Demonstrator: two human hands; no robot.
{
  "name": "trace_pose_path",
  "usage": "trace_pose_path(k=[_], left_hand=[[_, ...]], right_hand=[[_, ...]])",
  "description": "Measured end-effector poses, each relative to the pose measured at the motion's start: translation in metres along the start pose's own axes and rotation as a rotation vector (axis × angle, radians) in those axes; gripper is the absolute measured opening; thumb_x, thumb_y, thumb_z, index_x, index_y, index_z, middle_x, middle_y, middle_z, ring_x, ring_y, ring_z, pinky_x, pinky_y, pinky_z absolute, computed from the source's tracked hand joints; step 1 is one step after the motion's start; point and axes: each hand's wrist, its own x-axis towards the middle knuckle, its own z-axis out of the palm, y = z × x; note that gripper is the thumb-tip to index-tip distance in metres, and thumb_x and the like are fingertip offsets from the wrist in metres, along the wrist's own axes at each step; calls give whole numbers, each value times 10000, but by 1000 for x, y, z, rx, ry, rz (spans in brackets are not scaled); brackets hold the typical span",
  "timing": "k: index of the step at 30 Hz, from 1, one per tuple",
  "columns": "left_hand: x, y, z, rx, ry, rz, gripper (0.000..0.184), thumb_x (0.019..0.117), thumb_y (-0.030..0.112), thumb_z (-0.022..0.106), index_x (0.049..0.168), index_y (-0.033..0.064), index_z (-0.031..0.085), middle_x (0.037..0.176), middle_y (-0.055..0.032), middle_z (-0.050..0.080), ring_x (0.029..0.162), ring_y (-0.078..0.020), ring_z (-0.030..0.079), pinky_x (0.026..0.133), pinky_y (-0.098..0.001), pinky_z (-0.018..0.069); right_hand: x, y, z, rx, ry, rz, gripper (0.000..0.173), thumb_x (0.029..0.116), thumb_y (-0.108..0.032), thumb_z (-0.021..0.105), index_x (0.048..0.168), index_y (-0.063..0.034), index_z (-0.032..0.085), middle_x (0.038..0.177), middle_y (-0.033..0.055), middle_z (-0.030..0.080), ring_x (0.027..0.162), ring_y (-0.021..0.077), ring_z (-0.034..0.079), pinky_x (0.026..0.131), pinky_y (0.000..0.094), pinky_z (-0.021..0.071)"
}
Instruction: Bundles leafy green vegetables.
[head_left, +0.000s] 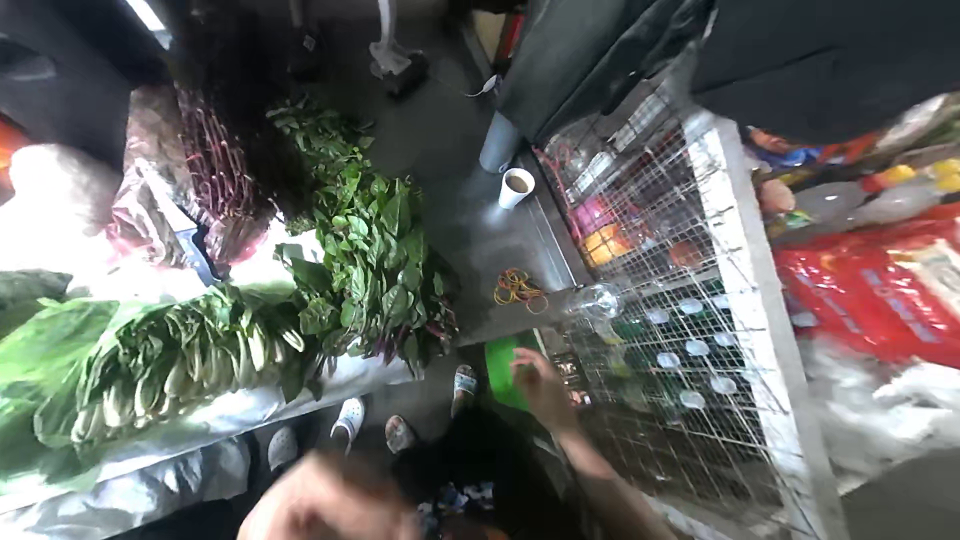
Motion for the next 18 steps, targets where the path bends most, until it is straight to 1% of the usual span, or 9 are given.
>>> trace_pose_path(k=[1,2,3,6,9,10,13,15,18], left_hand=[[-3,-38,-27,275,210,-58,409,1045,464,513,1059,145,769,1022,-42,770,906,-153,734,797,-356,623],[3,-67,-43,615,411,-173,263,1011,303,601,1107,113,755,1122,-63,746,1009,-175,716,883,-383,601],[12,-90,-56,881,524,-287,283,968,231,677,1202,80,731,1290,-102,686,1184,-236,656,1014,-455,535],[36,-130,-85,1144,682,-524,512,957,232,690,1422,48,579,1502,-215,507,1391,-397,482,1146,-567,397],[57,-133,-94,1152,627,-844,617,1016,325,610,1552,83,423,1434,-262,554,1326,-442,541,1102,-609,429],[64,-130,-94,1154,596,-916,577,1031,324,576,1535,77,442,1394,-260,584,1300,-437,567,1084,-614,445],[77,-115,-91,1194,571,-935,381,1071,290,509,1318,30,637,1307,-239,632,1252,-407,597,1070,-592,457],[84,-94,-86,1156,612,-920,366,1088,280,481,1271,9,646,1265,-246,642,1209,-413,615,1042,-610,464],[95,-59,-75,1105,775,-796,394,1111,338,426,1187,9,630,1034,-247,665,973,-420,657,863,-645,502]], right_hand=[[-3,-1,-1,-16,-34,35,374,997,-136,614,1350,-14,600,1126,132,713,870,197,717,797,383,617],[-4,0,-2,-23,-54,46,362,999,-140,615,1342,-24,612,1133,130,715,899,200,722,820,389,618],[-3,1,-4,-34,-73,45,354,1001,-144,615,1337,-35,621,1141,125,716,919,195,723,837,387,616],[9,-2,-14,-55,-105,2,324,1004,-142,613,1312,-46,644,1136,113,723,927,179,723,852,373,608],[28,-2,-27,-41,-141,-74,303,1006,-134,609,1287,-27,654,1119,120,727,928,184,723,857,376,607],[36,-1,-32,-41,-154,-111,300,1006,-138,608,1279,-26,658,1113,120,729,928,183,724,859,377,608],[58,-1,-44,-28,-165,-223,273,996,-117,618,1240,-11,678,1059,129,739,885,181,728,833,362,612],[71,-4,-49,-6,-173,-265,262,986,-111,613,1213,-4,688,1033,126,743,860,178,730,815,361,616],[89,-30,-44,47,-269,-295,253,999,-111,601,1208,6,683,1032,126,737,858,178,729,809,366,620]])
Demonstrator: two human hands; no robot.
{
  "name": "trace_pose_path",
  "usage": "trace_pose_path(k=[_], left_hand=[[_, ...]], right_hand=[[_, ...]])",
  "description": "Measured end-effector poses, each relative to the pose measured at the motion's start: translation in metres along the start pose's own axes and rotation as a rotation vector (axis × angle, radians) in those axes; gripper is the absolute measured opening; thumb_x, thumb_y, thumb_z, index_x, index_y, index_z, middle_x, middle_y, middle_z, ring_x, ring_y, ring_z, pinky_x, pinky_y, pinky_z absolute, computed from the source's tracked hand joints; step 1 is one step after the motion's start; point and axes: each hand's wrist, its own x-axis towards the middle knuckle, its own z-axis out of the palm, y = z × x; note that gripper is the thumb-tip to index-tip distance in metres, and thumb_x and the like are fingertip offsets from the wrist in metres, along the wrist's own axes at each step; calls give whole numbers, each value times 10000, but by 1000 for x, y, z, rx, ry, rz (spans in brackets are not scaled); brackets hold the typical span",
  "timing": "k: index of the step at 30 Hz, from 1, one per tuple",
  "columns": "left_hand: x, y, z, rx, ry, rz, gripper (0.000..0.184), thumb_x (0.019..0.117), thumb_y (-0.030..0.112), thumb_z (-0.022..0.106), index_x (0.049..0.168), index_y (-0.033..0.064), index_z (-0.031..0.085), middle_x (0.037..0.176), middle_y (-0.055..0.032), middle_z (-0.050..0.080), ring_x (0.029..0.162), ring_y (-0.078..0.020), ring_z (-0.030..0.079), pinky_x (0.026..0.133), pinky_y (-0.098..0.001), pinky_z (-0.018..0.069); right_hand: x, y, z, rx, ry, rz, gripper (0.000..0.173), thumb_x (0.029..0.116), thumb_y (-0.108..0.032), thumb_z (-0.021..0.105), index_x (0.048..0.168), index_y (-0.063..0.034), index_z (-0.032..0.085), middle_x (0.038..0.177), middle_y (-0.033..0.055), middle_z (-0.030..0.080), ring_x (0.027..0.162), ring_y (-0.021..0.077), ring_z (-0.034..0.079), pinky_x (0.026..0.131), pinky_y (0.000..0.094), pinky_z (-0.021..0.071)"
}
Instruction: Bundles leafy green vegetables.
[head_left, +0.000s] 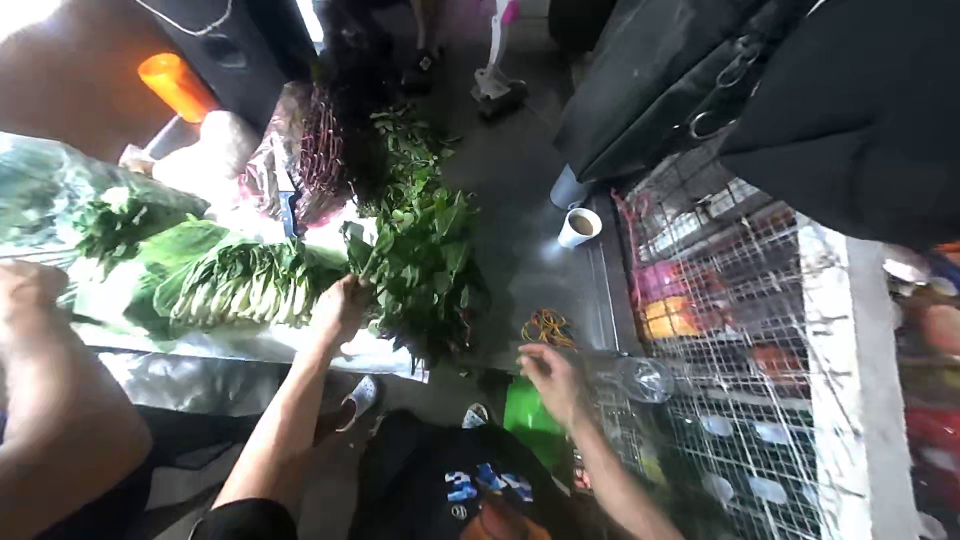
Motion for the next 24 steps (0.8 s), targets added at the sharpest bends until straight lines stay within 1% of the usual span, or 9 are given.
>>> trace_pose_path(k=[4,7,9,11,15,18,20,22,24], left_hand=[[-12,13,-19,-106,292,121,453,1115,406,372,1080,18,603,832,-197,608,737,-365,618,677,-603,505],[-10,12,-9,-181,403,151,425,1122,354,358,1097,7,600,832,-158,592,741,-296,605,694,-538,513],[-9,-4,19,-197,353,132,404,1111,296,387,1131,-25,632,866,-150,629,774,-250,632,751,-485,543],[-11,-22,47,-201,215,68,387,1101,288,419,1097,-25,648,820,-132,616,745,-241,613,738,-478,522],[-18,-47,75,-368,24,4,381,1105,299,405,1019,16,646,696,-34,560,622,-153,575,647,-377,523],[-19,-56,72,-583,-86,27,359,1103,260,389,1010,17,637,681,4,566,605,-105,588,640,-317,555],[-16,-58,65,-753,-115,48,337,1104,236,365,1001,35,616,661,31,559,593,-87,586,634,-293,560],[-13,-59,53,-896,-109,81,338,1102,223,329,1061,44,613,652,60,552,587,-72,580,642,-281,565],[-9,-55,38,-1026,-75,97,362,1107,223,295,1113,50,613,647,72,539,578,-66,557,631,-275,549]], right_hand=[[28,-62,36,29,-291,-84,314,1012,-169,599,1272,-4,661,1150,143,723,990,195,725,906,367,600],[46,-103,74,26,-487,34,361,1025,-241,585,1329,-54,637,1185,116,718,1032,188,714,946,378,576],[53,-106,109,137,-495,209,372,1033,-267,579,1325,-43,633,1145,146,720,970,232,729,904,433,595],[54,-102,139,268,-425,339,397,1043,-321,581,1287,-15,649,1115,180,723,922,271,739,869,467,607],[54,-108,162,450,-301,515,464,1032,-396,619,1280,-4,624,999,156,736,770,234,746,700,400,638],[62,-117,173,512,-231,640,449,1011,-410,653,1197,-1,638,814,82,674,632,149,653,601,310,570],[65,-123,175,490,-204,636,389,1020,-364,648,1153,1,654,732,41,622,567,104,583,555,263,516],[63,-132,168,437,-213,608,340,1036,-315,619,1164,-1,642,737,39,620,572,97,584,562,256,517],[58,-141,154,402,-231,583,335,1048,-282,581,1230,-3,615,826,69,654,652,124,638,627,283,556]])
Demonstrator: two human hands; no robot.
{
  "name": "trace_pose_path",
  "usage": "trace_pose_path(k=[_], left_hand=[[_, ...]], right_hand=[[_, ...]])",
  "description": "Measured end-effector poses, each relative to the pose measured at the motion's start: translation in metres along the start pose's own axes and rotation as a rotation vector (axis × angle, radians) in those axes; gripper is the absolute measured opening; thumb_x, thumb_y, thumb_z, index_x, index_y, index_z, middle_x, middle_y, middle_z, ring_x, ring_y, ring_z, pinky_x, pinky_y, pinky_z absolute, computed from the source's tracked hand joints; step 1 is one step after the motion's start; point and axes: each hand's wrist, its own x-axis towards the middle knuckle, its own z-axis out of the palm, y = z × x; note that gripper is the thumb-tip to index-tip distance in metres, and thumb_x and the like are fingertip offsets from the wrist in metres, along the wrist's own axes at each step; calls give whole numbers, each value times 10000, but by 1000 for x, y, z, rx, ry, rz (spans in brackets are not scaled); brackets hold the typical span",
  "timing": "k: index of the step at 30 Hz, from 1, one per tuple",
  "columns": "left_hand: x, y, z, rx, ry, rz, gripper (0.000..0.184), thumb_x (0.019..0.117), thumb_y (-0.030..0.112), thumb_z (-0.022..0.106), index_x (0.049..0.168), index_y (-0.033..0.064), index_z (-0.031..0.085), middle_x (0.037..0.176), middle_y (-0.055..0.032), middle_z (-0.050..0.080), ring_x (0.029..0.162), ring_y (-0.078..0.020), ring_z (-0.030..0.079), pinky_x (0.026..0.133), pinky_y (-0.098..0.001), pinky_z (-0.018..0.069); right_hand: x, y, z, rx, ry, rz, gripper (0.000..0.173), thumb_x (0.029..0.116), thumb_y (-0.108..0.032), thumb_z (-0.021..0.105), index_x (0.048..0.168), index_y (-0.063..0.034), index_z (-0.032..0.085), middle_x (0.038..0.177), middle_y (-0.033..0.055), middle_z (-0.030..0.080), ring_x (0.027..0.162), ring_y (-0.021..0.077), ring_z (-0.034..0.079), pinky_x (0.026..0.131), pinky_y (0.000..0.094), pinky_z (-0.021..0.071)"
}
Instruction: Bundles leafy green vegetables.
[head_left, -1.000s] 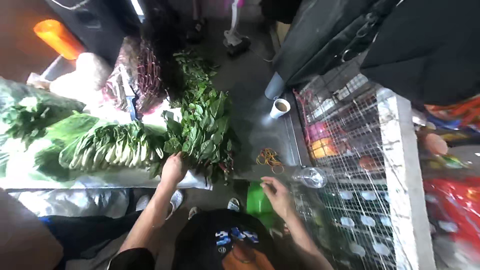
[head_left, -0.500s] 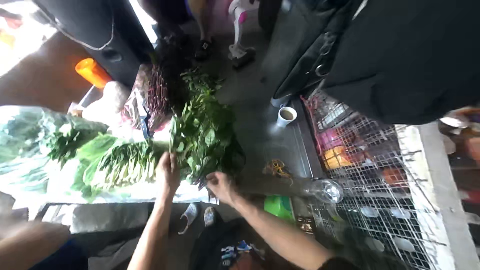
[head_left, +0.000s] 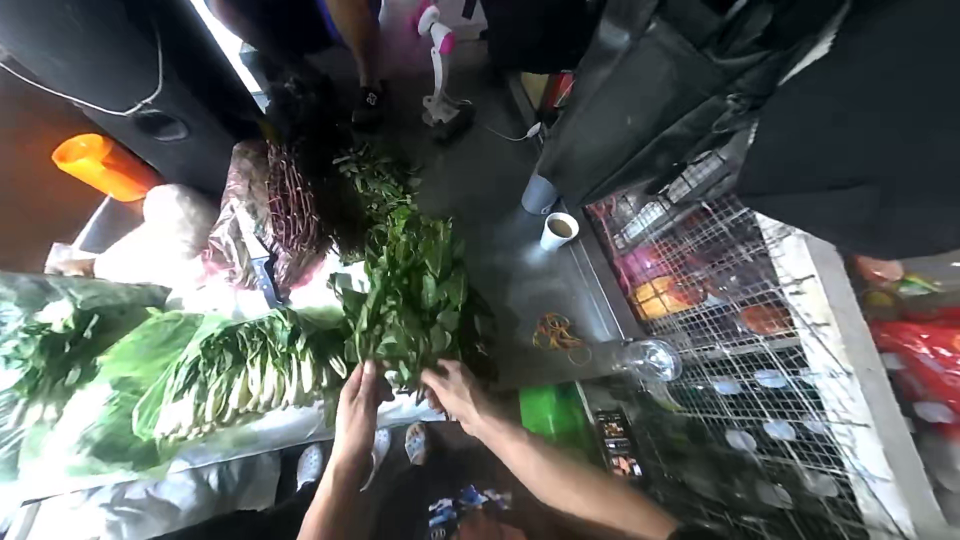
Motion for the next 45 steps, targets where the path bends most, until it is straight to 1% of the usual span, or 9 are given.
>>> trace_pose_path(k=[3,10,20,25,28,33,37,41,45], left_hand=[[10,24,-6,-134,30,88,372,1115,221,256,1126,77,599,637,88,514,553,-50,526,582,-244,519],[23,39,-4,-211,8,156,353,1111,193,267,1122,81,601,662,90,534,584,-50,542,618,-245,527],[7,15,34,-195,-43,76,348,1103,219,300,1164,65,606,678,82,534,595,-54,543,630,-265,536],[-8,-10,67,-179,-67,-132,344,1112,203,326,1191,26,609,707,31,563,621,-91,569,640,-294,548],[-22,-20,87,-200,-16,-261,309,1115,179,361,1190,10,608,782,-5,614,677,-104,611,666,-303,566],[-31,-23,95,-106,-46,-362,316,1109,179,414,1274,-27,588,1015,-90,685,869,-131,673,783,-335,583],[-32,-28,100,-20,-86,-336,326,1098,122,400,1328,-43,562,1073,-122,688,900,-145,687,811,-356,594],[-34,-25,102,275,-191,-223,285,1080,159,447,1198,-4,648,962,-74,699,841,-130,686,818,-349,588],[-39,-12,108,674,-337,-223,319,1070,202,482,1259,-2,639,1118,-175,690,1046,-271,673,980,-487,518]], right_hand=[[-14,-1,-11,253,6,19,335,1088,-205,498,1329,26,525,978,152,692,775,213,718,692,344,618],[-28,11,-25,655,45,209,305,1104,-313,467,1138,-55,628,812,34,623,581,105,577,546,238,521],[-75,-72,-76,107,88,-643,327,1105,-225,366,1165,-26,619,592,-90,483,480,26,480,485,201,471],[-45,-54,-63,-91,64,-517,384,1107,-264,410,1305,-22,632,645,-35,529,515,73,515,524,259,503],[-27,-13,-44,-291,85,-370,400,1110,-302,419,1297,-15,626,735,57,596,616,161,586,635,354,543],[-25,15,-43,-509,-11,-283,499,1107,-345,430,1380,59,536,1240,248,650,1163,325,647,1043,477,499],[-31,4,-60,-541,-97,-286,479,1116,-319,396,1379,41,573,1382,258,560,1264,336,578,1096,461,460],[-29,4,-72,-570,-36,-297,433,1105,-317,440,1258,22,661,1289,229,598,1179,317,604,1033,437,494],[-24,9,-73,-686,-91,-148,535,1106,-401,416,1334,51,590,1445,279,495,1322,372,533,1120,476,437]])
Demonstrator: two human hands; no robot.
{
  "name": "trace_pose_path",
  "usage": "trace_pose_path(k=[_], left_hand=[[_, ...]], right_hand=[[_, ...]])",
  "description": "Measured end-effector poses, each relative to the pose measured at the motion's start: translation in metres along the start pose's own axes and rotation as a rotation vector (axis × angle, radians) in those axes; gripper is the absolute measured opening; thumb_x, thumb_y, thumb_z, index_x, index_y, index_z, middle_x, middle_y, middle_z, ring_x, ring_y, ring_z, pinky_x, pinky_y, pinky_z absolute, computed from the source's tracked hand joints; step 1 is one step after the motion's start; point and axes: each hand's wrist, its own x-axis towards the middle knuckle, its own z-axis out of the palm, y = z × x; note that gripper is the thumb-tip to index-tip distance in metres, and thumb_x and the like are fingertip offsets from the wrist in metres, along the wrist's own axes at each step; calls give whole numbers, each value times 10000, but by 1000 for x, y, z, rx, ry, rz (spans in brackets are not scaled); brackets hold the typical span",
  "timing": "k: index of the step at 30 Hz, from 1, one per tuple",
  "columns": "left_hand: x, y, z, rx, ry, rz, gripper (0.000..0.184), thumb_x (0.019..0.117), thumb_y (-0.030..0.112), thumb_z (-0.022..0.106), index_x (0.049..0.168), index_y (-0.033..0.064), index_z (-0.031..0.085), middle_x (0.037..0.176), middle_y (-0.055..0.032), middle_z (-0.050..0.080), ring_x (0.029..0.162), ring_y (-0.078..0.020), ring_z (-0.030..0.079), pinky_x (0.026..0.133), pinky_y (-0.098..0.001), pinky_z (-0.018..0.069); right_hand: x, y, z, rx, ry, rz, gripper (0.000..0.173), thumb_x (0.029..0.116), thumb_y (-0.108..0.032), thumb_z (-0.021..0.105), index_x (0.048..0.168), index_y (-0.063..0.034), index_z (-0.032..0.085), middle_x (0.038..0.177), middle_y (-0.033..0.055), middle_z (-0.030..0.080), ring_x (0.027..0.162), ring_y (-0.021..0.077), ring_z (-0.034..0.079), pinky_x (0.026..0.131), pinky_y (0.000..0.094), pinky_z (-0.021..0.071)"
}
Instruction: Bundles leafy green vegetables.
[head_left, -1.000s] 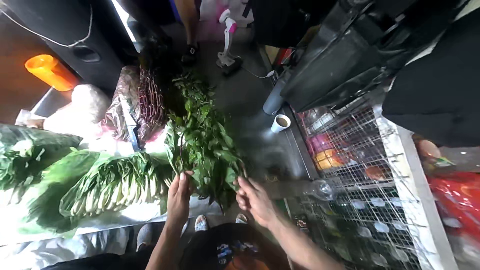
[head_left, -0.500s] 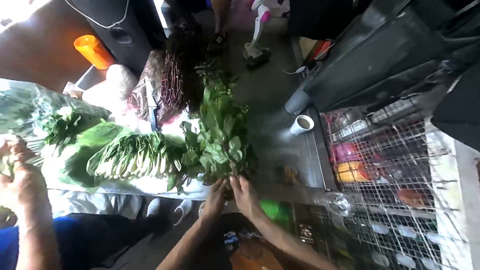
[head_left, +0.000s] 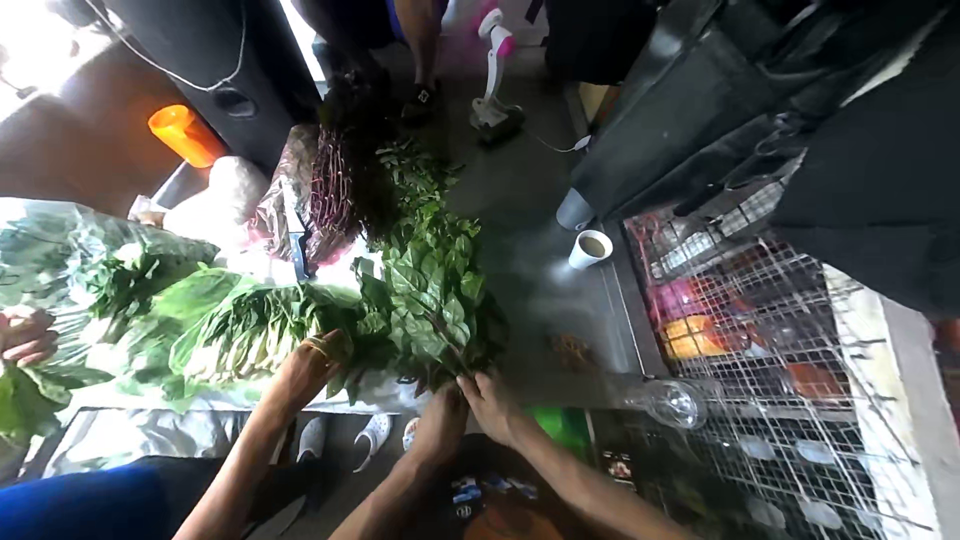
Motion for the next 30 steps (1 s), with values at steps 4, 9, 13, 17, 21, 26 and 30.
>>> trace_pose_path(k=[4,9,13,17,21,26,30], left_hand=[[3,-10,4,-85,-10,94,314,1039,208,551,1250,-4,645,1126,-144,693,1044,-216,675,977,-424,534],[2,-5,10,-1011,-2,-70,288,1085,120,403,1242,-18,601,1028,-100,721,924,-195,707,827,-404,598],[5,-12,5,-1202,-91,-50,323,1098,192,329,1222,41,585,1048,-92,710,985,-231,698,886,-456,584],[4,-11,-2,-1232,-96,-99,264,1097,149,350,1176,25,569,997,-105,715,922,-233,711,846,-436,598],[6,-17,-5,-1177,-109,-119,202,1078,135,446,1060,45,626,876,-53,700,792,-164,688,746,-349,594],[4,-25,-11,-1235,-149,-113,227,1084,133,419,1162,23,602,981,-96,717,873,-189,705,784,-357,598],[9,-32,-14,-1154,-149,-120,173,1092,161,451,1146,54,576,789,-21,625,701,-138,634,678,-316,575]], right_hand=[[0,3,-7,20,-22,9,545,1101,-429,420,1348,25,593,1451,271,499,1324,376,534,1111,505,442],[-5,-1,-12,-2,170,-81,500,1101,-396,422,1370,-27,622,1393,236,556,1270,346,573,1087,476,470],[-13,-2,-11,78,389,-144,368,1006,-255,616,1292,-24,620,1157,173,683,1044,272,684,946,434,558],[-17,-10,-25,184,220,-109,292,1000,-251,660,1214,-52,678,1101,96,721,1005,176,698,938,377,560],[-8,-10,-25,132,68,-89,400,978,-371,699,1212,-47,680,1096,111,718,998,193,697,947,410,554],[-6,-3,-13,569,147,-170,219,977,-202,687,1111,-30,670,918,61,688,774,120,661,717,286,569],[-11,-19,-25,1042,238,-303,141,1036,-123,560,1131,-31,611,873,46,646,733,122,619,694,290,556]])
